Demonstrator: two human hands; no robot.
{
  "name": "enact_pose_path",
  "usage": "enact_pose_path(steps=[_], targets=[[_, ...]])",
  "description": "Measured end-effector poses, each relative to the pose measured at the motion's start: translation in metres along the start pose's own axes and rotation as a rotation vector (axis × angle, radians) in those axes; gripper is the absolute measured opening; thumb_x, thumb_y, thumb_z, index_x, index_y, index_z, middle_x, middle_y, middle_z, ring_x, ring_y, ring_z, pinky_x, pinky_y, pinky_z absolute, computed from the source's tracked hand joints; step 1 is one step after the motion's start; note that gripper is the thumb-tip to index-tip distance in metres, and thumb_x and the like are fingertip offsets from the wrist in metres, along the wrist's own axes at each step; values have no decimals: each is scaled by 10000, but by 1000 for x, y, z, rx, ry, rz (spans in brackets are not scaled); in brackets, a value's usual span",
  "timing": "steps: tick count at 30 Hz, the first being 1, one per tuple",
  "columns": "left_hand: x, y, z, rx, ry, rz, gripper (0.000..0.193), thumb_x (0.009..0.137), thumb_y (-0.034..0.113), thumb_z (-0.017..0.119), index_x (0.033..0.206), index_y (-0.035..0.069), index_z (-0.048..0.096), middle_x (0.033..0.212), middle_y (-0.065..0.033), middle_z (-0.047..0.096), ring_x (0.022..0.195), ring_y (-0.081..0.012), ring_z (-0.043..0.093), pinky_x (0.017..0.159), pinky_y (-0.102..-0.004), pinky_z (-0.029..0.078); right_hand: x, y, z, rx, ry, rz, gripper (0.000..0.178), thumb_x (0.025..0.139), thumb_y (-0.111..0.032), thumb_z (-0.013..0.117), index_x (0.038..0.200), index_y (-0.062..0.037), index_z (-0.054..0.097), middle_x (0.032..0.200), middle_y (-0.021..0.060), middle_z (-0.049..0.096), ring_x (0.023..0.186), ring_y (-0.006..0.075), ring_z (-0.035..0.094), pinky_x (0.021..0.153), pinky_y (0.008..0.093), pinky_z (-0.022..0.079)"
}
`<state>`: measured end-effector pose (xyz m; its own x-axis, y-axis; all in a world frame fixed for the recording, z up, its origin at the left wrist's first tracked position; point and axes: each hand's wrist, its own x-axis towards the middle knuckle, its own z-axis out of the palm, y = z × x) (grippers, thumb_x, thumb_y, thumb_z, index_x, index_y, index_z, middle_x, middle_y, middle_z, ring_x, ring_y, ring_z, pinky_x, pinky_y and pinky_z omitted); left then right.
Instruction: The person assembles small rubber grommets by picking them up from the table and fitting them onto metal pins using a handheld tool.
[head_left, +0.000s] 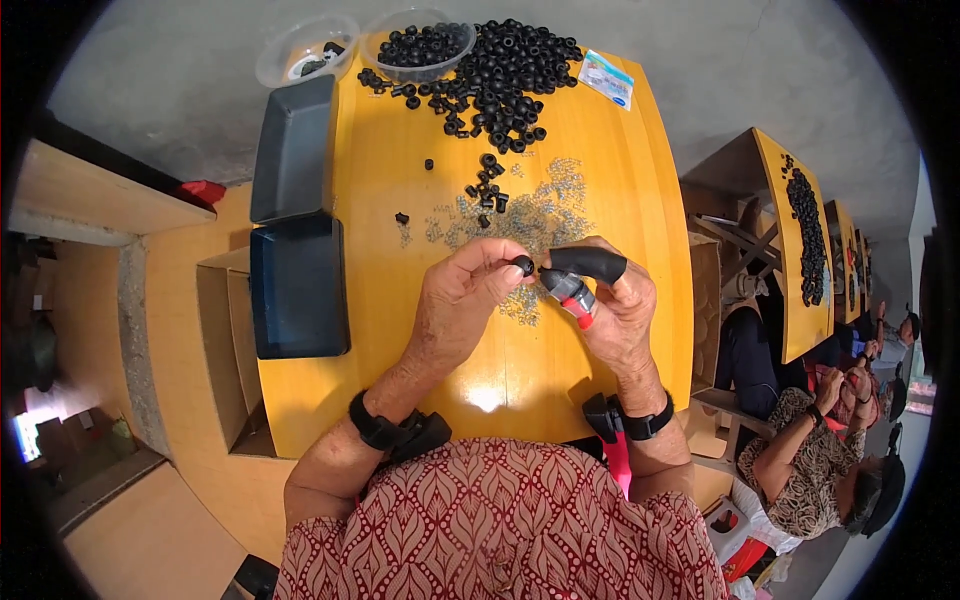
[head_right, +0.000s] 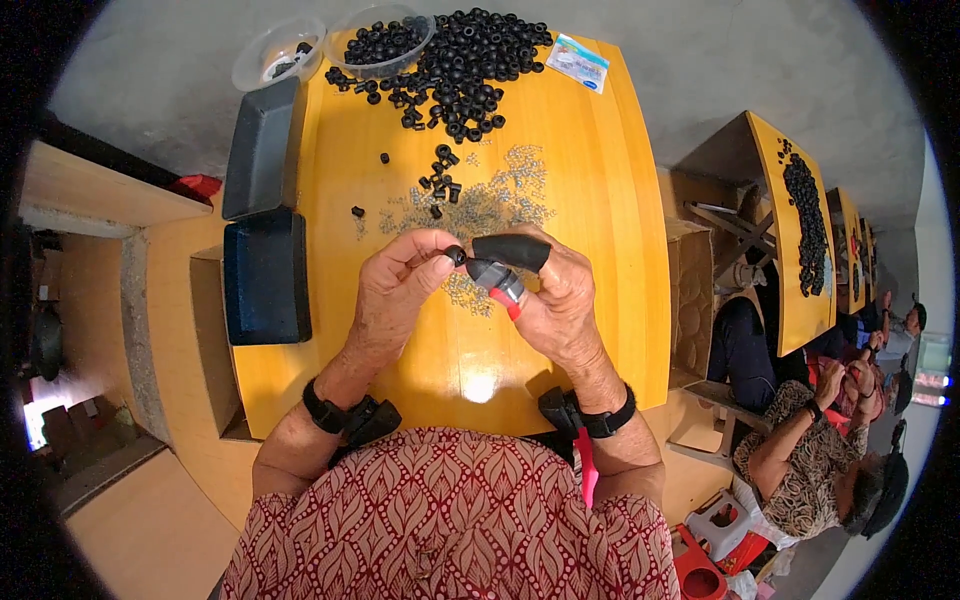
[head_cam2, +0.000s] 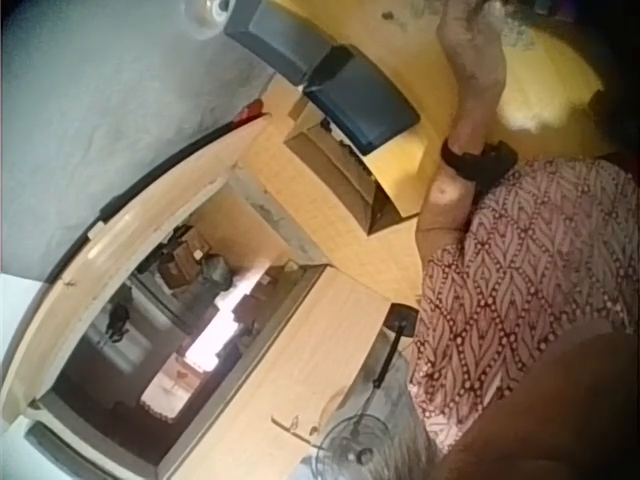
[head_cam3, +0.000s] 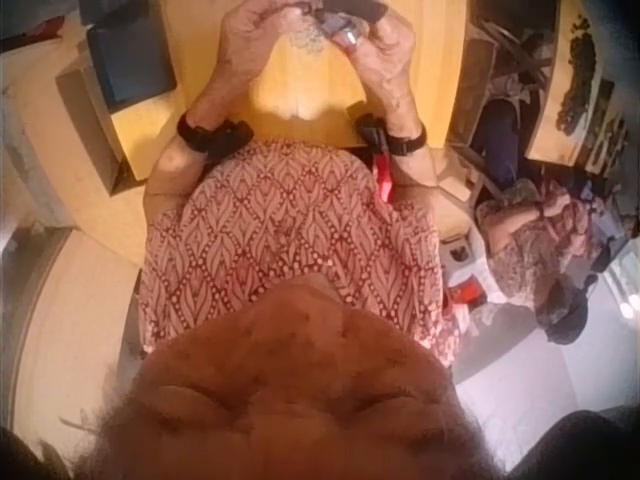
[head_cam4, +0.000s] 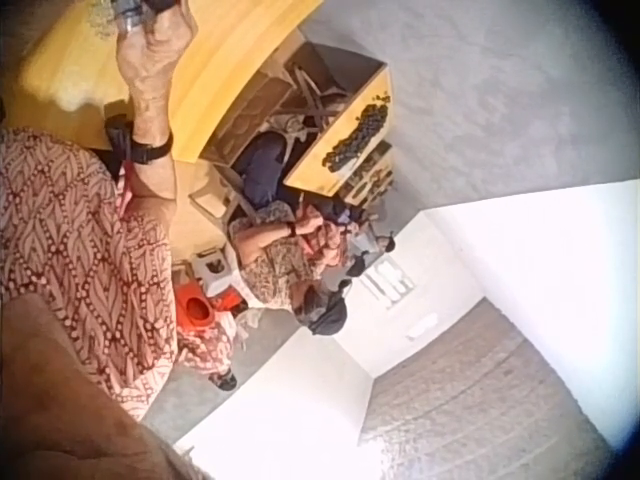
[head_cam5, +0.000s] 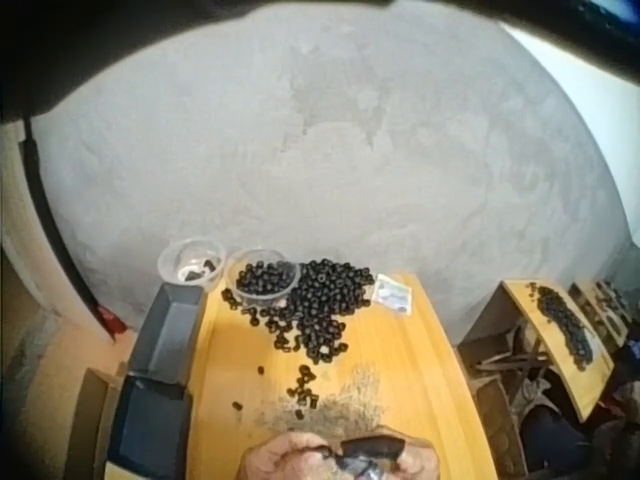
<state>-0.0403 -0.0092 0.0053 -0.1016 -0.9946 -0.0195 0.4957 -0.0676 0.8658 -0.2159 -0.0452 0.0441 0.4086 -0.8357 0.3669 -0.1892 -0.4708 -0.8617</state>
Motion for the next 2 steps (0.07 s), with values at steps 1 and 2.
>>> enact_pose_path(steps=[1, 2], targets=[[0, 0, 0, -12, -1, 2, 199, 931, 75, 603, 1110, -10, 602, 1018, -40, 639, 954, -107, 599, 900, -255, 464, -2, 3, 0, 78, -6, 39, 274, 774, -28, 747, 1036, -51, 673, 945, 81, 690, 827, 216, 667, 746, 289, 531], [-1, 0, 2, -25, -3, 4, 204, 939, 102, 598, 1113, -6, 601, 1013, -39, 639, 945, -109, 600, 898, -253, 462, -1, 3, 0, 78, -7, 38, 274, 774, -28, 747, 1036, -51, 673, 945, 81, 690, 827, 216, 667, 746, 289, 531]])
